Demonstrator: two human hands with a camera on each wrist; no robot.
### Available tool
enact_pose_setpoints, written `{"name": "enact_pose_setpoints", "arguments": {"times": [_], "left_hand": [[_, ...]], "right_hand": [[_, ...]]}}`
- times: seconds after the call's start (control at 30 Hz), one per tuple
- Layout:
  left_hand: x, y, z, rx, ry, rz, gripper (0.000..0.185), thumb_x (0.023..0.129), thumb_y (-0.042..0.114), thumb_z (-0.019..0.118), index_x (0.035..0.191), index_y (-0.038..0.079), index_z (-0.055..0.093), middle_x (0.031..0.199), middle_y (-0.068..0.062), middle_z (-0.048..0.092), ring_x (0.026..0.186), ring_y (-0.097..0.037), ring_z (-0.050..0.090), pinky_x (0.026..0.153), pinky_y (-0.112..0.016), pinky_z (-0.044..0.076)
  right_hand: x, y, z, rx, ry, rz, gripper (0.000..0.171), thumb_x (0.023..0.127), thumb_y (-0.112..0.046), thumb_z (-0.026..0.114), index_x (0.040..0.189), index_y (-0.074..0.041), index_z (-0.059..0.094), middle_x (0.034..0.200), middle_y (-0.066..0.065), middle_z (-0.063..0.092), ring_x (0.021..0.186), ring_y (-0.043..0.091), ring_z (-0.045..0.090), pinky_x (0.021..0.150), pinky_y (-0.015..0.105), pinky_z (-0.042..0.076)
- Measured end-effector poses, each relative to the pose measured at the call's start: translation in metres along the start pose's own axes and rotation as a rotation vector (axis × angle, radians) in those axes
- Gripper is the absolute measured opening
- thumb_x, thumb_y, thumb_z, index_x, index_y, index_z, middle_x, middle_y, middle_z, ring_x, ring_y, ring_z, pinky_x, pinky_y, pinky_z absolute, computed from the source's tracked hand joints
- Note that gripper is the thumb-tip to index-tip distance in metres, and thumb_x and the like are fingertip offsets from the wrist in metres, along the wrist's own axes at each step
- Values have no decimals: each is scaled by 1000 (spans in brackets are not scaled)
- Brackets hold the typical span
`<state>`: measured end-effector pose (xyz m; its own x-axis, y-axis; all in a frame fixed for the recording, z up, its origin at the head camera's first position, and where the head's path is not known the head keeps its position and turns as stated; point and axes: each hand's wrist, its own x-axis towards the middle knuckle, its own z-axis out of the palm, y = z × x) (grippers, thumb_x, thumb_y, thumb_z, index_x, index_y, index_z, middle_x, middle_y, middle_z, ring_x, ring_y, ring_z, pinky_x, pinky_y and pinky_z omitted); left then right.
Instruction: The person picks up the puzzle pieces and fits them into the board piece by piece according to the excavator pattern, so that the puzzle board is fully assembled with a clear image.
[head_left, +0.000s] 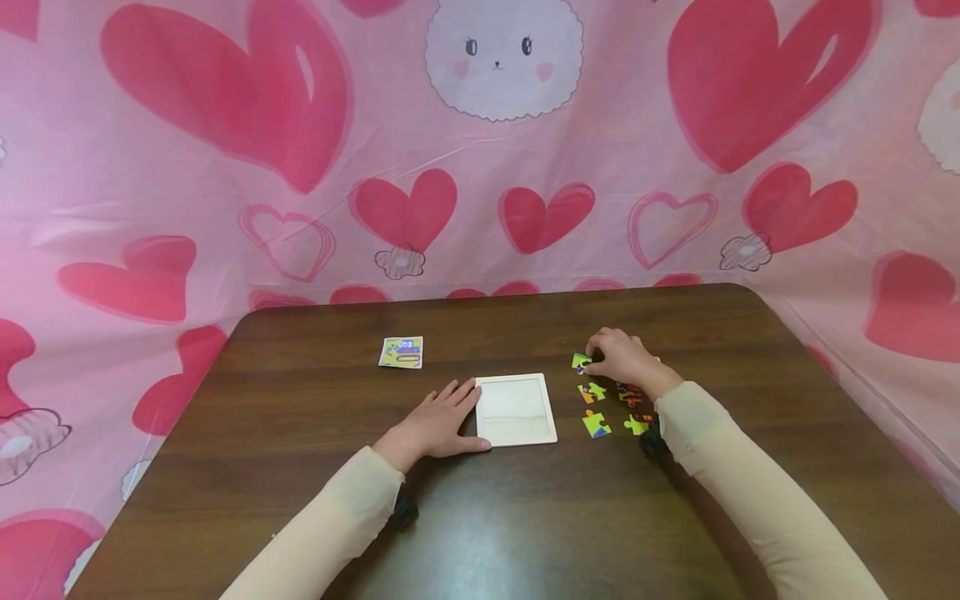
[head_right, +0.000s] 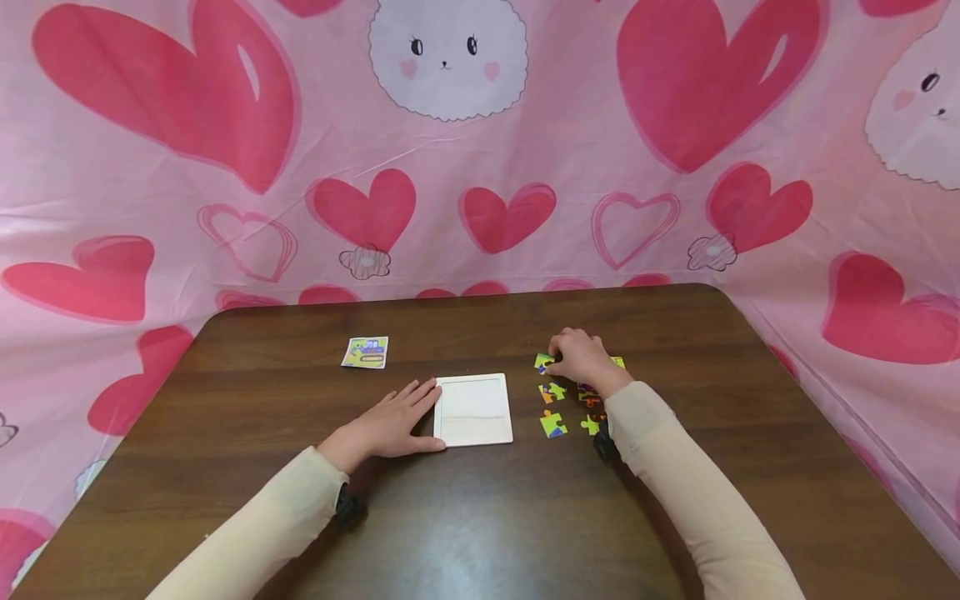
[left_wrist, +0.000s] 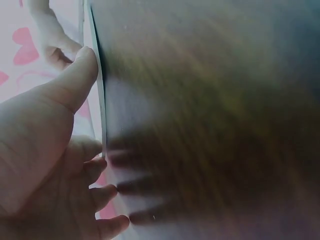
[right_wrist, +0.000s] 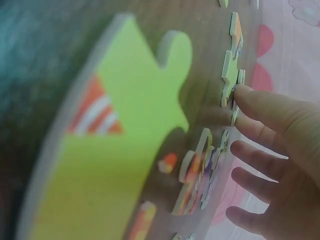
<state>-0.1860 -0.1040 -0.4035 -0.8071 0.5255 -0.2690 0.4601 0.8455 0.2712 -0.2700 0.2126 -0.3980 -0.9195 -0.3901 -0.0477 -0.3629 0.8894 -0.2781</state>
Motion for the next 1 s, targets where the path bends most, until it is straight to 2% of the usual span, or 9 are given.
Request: {"name": "enact_pose_setpoints", "arguments": {"times": [0.27, 0.4, 0.57, 0.8, 1.0], "left_hand": [[-1, 3, -1, 14, 5, 2, 88, 83, 59, 54, 146, 6, 23, 151, -10, 16, 137, -31, 13, 106, -50, 16], [-2, 4, -1, 22, 8, 0, 88, 83, 58, 54, 146, 5, 23, 151, -10, 16, 137, -30, 13, 106, -49, 16], [-2, 6, -1, 27, 7, -1, 88, 84, 57, 55, 145, 2, 23, 151, -12, 16, 137, -30, 14, 106, -49, 16], [-1, 8, -1, 48, -5, -21, 89, 83, 57, 56, 145, 1, 24, 150, -13, 18, 136, -30, 15, 105, -50, 17], [0, 10, -2, 60, -18, -31, 89, 84, 57, 56, 144, 0, 23, 150, -13, 18, 136, -30, 15, 105, -49, 17]], "right_hand": [[4, -6, -1, -22, 26, -34, 21, 78, -23, 74, 88, -7, 65, 104, 14, 57, 99, 34, 50, 84, 59, 33], [7, -15, -5, -2, 66, -78, 22, 77, -24, 74, 87, -8, 64, 94, 9, 59, 90, 30, 52, 81, 57, 34], [11, -34, -10, 57, 100, -147, 21, 77, -21, 75, 87, -7, 64, 83, 2, 62, 78, 21, 53, 79, 51, 35], [13, -68, -7, 91, 107, -266, 22, 77, -20, 75, 90, -7, 64, 85, 2, 63, 82, 19, 58, 84, 47, 39], [17, -91, 7, 79, 85, -339, 20, 78, -22, 73, 90, -9, 64, 85, 0, 61, 82, 17, 55, 84, 46, 37]]}}
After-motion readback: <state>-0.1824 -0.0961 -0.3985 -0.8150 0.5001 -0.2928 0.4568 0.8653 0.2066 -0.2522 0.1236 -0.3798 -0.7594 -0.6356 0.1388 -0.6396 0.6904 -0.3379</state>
